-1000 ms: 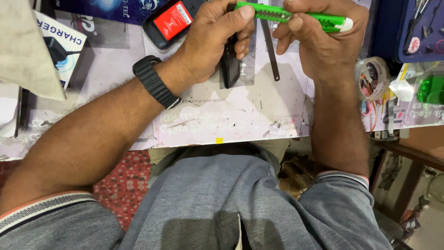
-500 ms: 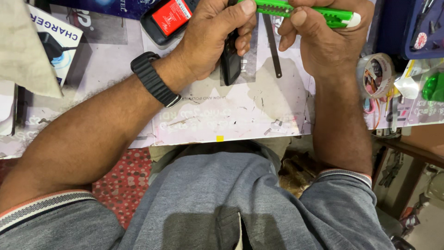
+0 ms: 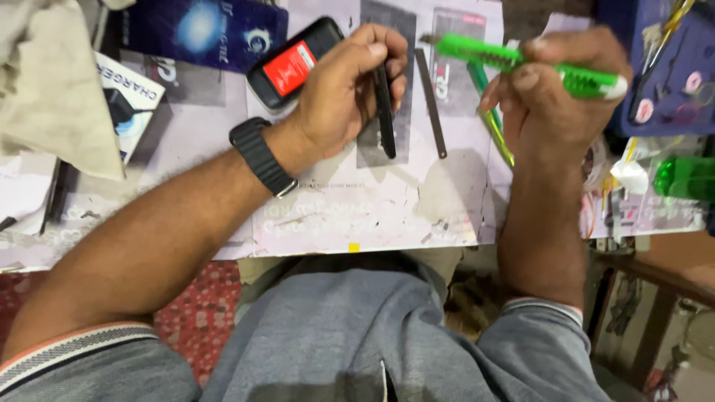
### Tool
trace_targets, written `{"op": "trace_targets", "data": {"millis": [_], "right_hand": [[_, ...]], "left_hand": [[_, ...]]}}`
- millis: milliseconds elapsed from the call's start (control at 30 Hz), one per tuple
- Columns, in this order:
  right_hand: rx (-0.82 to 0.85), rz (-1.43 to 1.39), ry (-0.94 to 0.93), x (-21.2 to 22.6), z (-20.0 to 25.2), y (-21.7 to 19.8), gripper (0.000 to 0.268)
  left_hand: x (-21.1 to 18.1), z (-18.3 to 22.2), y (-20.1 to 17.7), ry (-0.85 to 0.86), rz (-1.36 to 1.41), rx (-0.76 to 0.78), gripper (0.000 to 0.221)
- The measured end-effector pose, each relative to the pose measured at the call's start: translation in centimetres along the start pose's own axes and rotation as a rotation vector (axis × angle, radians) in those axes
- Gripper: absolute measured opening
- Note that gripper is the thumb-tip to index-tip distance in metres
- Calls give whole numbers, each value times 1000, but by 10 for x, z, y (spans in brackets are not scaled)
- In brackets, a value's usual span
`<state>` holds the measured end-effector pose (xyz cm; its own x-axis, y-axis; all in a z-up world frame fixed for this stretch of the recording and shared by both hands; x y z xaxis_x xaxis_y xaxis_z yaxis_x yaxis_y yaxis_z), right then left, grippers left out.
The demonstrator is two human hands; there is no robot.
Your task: The person uses a screwdriver and a plastic prying tool to disassemble a mobile phone, removes the battery cover, and uses the tools to work on the internal hardware and components.
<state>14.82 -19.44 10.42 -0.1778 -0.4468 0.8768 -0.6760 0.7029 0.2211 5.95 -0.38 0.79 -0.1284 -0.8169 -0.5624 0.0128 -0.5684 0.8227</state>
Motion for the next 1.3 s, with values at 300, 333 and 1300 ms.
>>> {"op": "trace_targets", "data": {"millis": [300,333,1300], "right_hand": [[122,112,-44,-2,7,30,15],[139,119,-50,-2,6,34,14],[239,372,2,-23,8,74,28]], "left_hand": [[6,-3,-11,30,66,-12,21],[6,-3,-12,45,58,-5,21],[2,2,-3,-4,107,120,20]]}}
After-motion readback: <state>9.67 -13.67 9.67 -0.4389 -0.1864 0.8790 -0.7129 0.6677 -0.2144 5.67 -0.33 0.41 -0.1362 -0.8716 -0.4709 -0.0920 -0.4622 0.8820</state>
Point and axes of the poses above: each hand's wrist, its own z-axis away from the middle knuckle, its own y-axis out of the palm, x = y × z, the point moved 6 cm from there along -z, towards the middle knuckle, and after that the axes turned 6 degrees about -z, right-handed, at the moved point
